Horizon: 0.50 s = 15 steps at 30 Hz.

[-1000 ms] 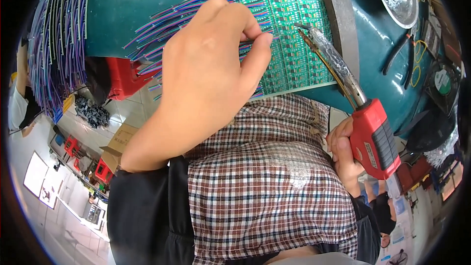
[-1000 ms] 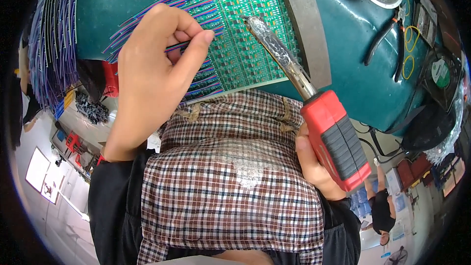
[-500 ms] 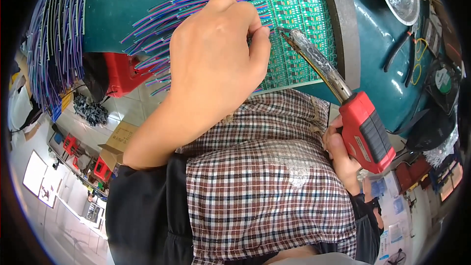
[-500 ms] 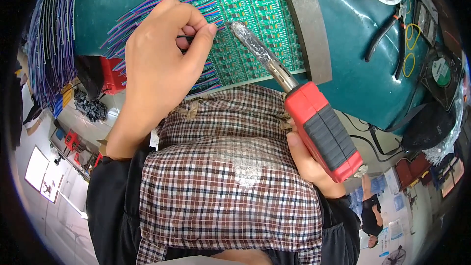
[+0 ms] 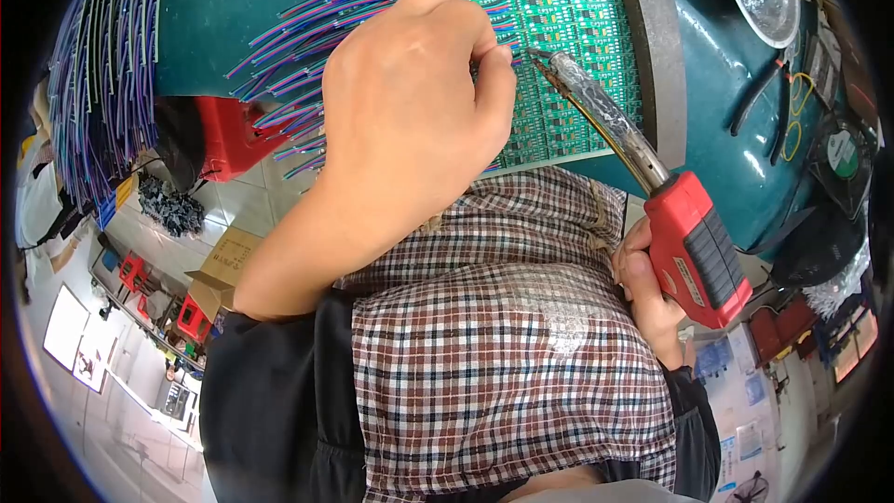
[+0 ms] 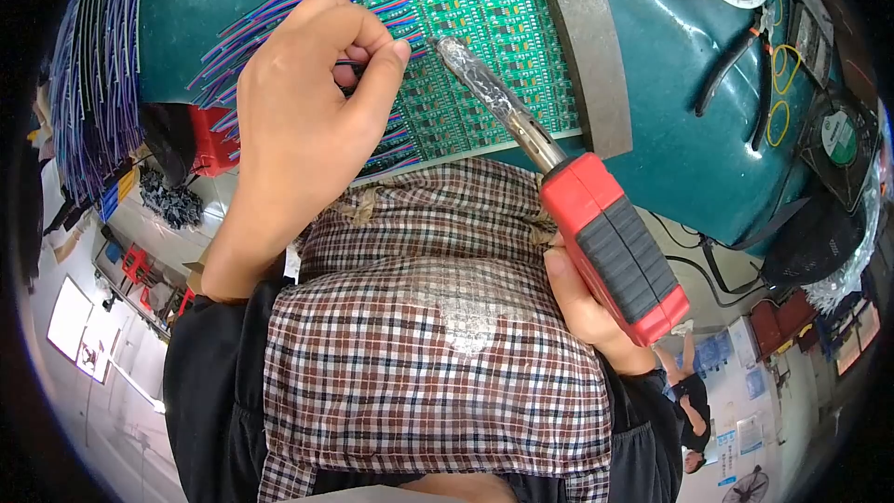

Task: The person attaches ribbon wires to circuit boards by positioning the wire ends onto the board contacts and soldering them with a soldering iron.

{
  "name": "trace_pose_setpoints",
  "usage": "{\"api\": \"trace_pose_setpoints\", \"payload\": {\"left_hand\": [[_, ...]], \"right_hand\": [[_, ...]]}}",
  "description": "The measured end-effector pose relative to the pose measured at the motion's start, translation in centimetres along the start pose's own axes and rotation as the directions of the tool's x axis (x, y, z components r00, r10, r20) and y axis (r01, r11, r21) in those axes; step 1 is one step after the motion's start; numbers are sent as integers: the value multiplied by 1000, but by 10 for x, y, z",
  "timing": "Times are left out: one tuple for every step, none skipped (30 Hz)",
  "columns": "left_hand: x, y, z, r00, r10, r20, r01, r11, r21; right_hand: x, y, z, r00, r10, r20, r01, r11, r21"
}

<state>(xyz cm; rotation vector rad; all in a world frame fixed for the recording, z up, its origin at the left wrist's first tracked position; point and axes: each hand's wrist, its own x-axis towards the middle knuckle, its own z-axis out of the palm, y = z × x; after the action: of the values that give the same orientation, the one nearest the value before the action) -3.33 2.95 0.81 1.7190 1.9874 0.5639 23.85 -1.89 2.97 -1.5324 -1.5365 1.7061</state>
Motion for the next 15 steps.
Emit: {"api": "trace_pose_setpoints", "payload": {"left_hand": [[0,0,0,1000,4,-8,-4,1000,3],[0,0,1,1000,9,-16,-8,1000,7],[0,1,1,1000,9,-16,-9,1000,6],[0,1,1,1000,3,-15,-3,1000,12],[0,1,1,1000,-3,-14,3,1000,18],[0,1,1,1000,-3,-14,4,1000,19],[0,1,2,1000,3,-22,-3,1000,22],[-1,1,2,1000,10,-29,-9,1000,26],[-1,1,2,1000,9,-29,-9,1000,26],[-1,2,3,999,11,-33,-10,1000,29],[-1,2,3,999,12,-38,-11,999,32],[0,2,3,999,12,-37,-11,999,31],[0,2,3,999,18,-42,-16,999,35],[0,1,3,999,23,-46,-21,999,39],[-1,1,4,999,23,-45,-21,999,41]], "right_hand": [[0,0,0,1000,0,4,0,1000,15],[1,0,0,1000,0,8,0,1000,31],[0,0,0,1000,0,8,0,1000,30],[0,1,-1,1000,6,24,-6,1000,17],[0,1,-2,999,11,41,-11,1000,5],[0,1,-2,999,11,42,-11,1000,5],[1,2,-2,999,-6,43,7,1000,-23],[1,2,-2,999,-24,45,26,998,-51],[0,3,-2,999,-24,46,26,998,-51],[0,4,-3,999,-16,46,18,999,-41],[-1,5,-3,999,-8,47,9,999,-31],[0,5,-3,999,-7,46,9,999,-32],[0,4,-3,999,-25,30,26,999,-25],[1,4,-3,999,-43,14,43,999,-18],[1,3,-2,999,-43,14,43,999,-16]]}}
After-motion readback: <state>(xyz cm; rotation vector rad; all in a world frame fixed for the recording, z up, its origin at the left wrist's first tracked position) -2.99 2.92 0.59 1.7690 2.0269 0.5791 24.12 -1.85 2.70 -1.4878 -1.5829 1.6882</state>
